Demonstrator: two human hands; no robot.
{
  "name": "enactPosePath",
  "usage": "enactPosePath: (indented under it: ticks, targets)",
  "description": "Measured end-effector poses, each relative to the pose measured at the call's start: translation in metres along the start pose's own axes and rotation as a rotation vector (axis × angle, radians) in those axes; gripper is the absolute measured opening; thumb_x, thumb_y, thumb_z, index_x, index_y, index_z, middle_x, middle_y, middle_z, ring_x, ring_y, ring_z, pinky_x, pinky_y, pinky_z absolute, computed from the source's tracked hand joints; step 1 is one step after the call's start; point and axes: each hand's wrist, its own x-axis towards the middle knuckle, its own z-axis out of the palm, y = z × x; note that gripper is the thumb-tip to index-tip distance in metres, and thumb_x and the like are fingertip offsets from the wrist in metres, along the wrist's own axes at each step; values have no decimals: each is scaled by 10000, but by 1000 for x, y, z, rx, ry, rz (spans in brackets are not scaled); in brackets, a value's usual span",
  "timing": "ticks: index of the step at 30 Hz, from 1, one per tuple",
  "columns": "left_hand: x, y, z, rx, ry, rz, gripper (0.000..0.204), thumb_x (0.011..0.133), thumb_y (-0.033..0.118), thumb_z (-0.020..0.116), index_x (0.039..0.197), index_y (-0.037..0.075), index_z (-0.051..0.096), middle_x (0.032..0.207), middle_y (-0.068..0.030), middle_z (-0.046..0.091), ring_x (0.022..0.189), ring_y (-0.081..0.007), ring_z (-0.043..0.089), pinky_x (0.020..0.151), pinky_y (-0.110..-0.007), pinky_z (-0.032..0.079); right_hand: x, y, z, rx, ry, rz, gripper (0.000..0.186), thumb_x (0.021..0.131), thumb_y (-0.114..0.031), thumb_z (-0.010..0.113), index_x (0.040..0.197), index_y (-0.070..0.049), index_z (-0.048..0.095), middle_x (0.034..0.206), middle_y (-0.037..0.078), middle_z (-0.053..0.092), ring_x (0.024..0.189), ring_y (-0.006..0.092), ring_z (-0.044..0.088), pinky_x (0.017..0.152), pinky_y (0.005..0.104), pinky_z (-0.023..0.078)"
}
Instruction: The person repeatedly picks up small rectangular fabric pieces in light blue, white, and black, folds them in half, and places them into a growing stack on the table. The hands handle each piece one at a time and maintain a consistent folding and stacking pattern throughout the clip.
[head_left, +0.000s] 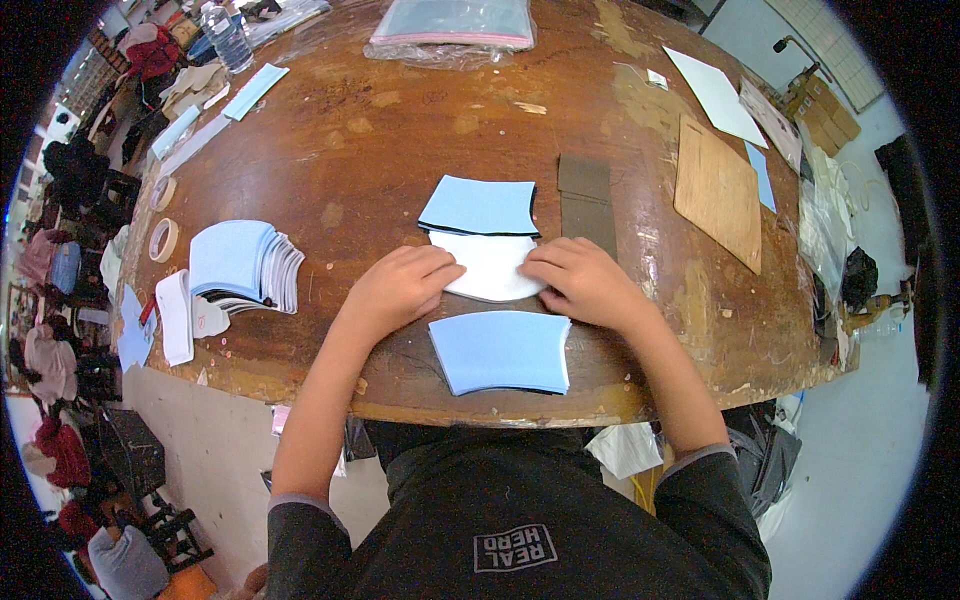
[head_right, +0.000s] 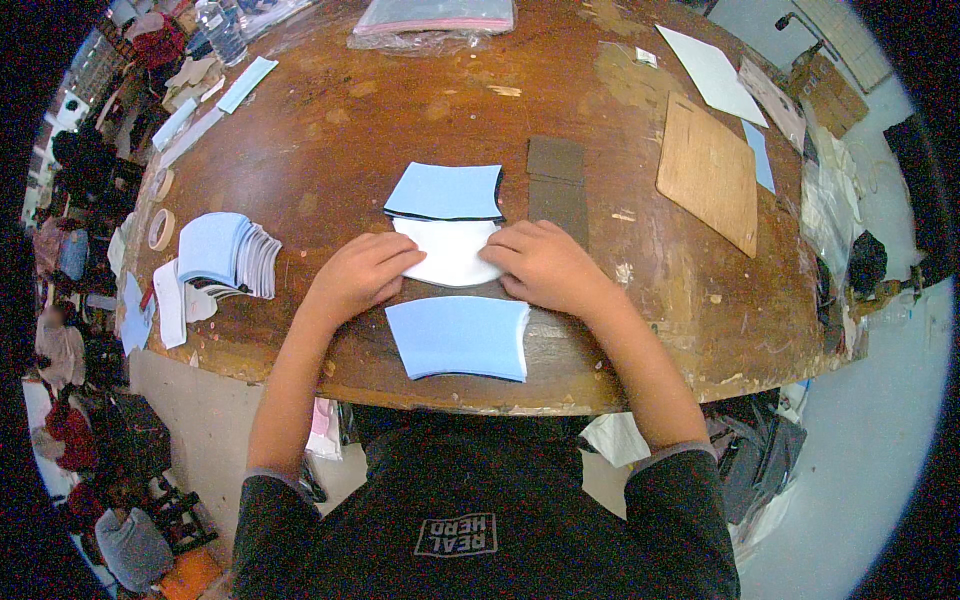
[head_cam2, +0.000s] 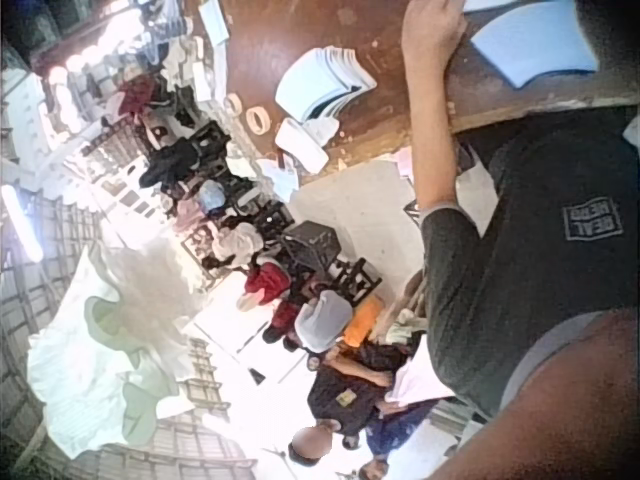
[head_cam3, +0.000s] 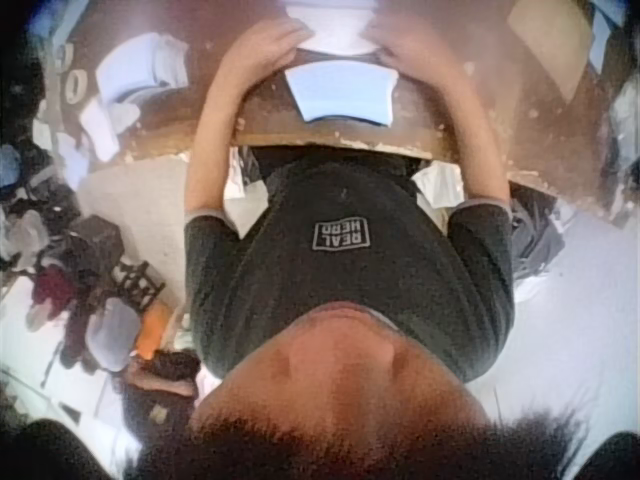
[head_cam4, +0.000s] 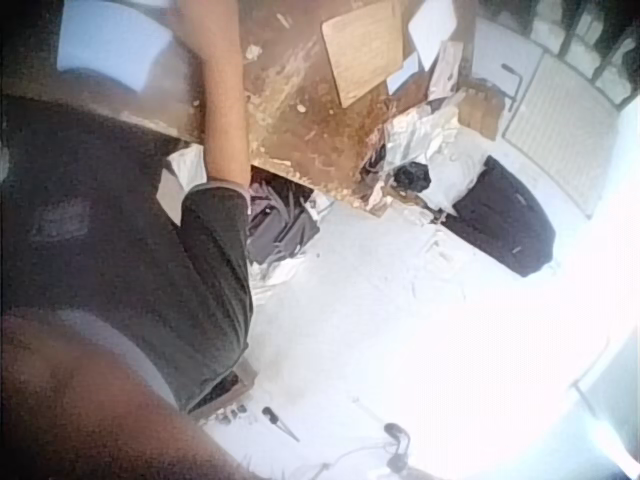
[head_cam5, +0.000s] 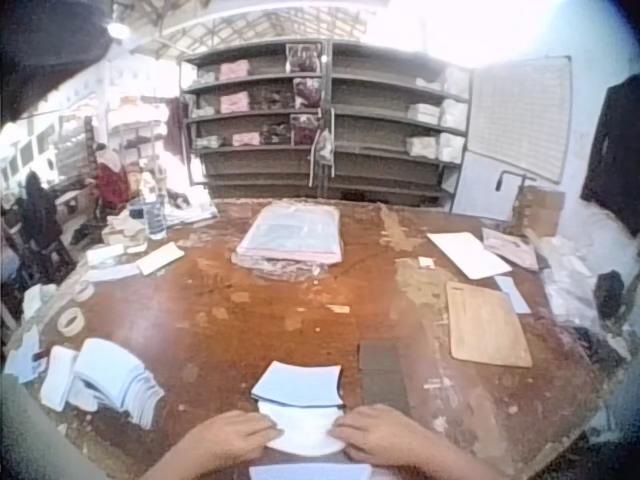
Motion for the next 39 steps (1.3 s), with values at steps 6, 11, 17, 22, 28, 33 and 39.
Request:
enactPosePath:
  ticks: [6,11,17,22,28,33,39]
  targets:
    - [14,8,-11,-351,201,-229,363,861,81,711,1219,61,653,1156,-140,689,1008,-264,689,880,-380,533,7,12,5,257,108,144,380,815,-132,688,1186,-76,633,1005,117,695,974,302,664,850,402,524]
    - [16,16,-10,-953,287,-686,423,915,184,713,1298,43,596,961,-128,697,852,-93,660,735,-294,532,12,5,1,689,113,427,326,888,-122,637,1204,-46,604,964,137,683,829,238,655,775,365,519]
    - [15,13,4,-588,223,-644,442,881,217,753,1273,64,616,728,-76,627,613,-114,543,586,-296,458,15,4,12,594,116,485,337,880,-172,704,1173,-32,615,992,156,699,835,281,673,766,383,521]
    - [19,14,3,-564,199,-682,454,872,212,758,1277,62,615,688,-76,596,590,-119,530,571,-297,447,20,6,14,511,70,506,351,856,-186,737,1143,-20,624,1005,182,709,848,335,688,778,404,525]
    - [21,21,-5,-416,181,-655,407,864,176,742,1236,54,631,876,-119,632,798,-228,616,735,-354,501,15,6,21,370,213,410,317,854,-139,725,1137,-30,634,1100,170,672,973,308,655,821,388,520]
    - [-7,8,-14,-327,70,-179,373,787,113,776,1144,67,679,1219,-126,608,1186,-327,555,1039,-422,440,-5,6,-6,-3,67,18,417,770,-159,746,1174,-119,654,1318,83,602,1169,293,574,955,407,472]
    - [-6,9,-10,-315,-20,-106,417,729,99,816,1126,77,692,1207,-95,633,1191,-319,571,1034,-426,450,-4,14,14,-65,110,-128,301,779,-148,758,1076,-124,713,1174,23,689,1150,259,589,927,411,459]
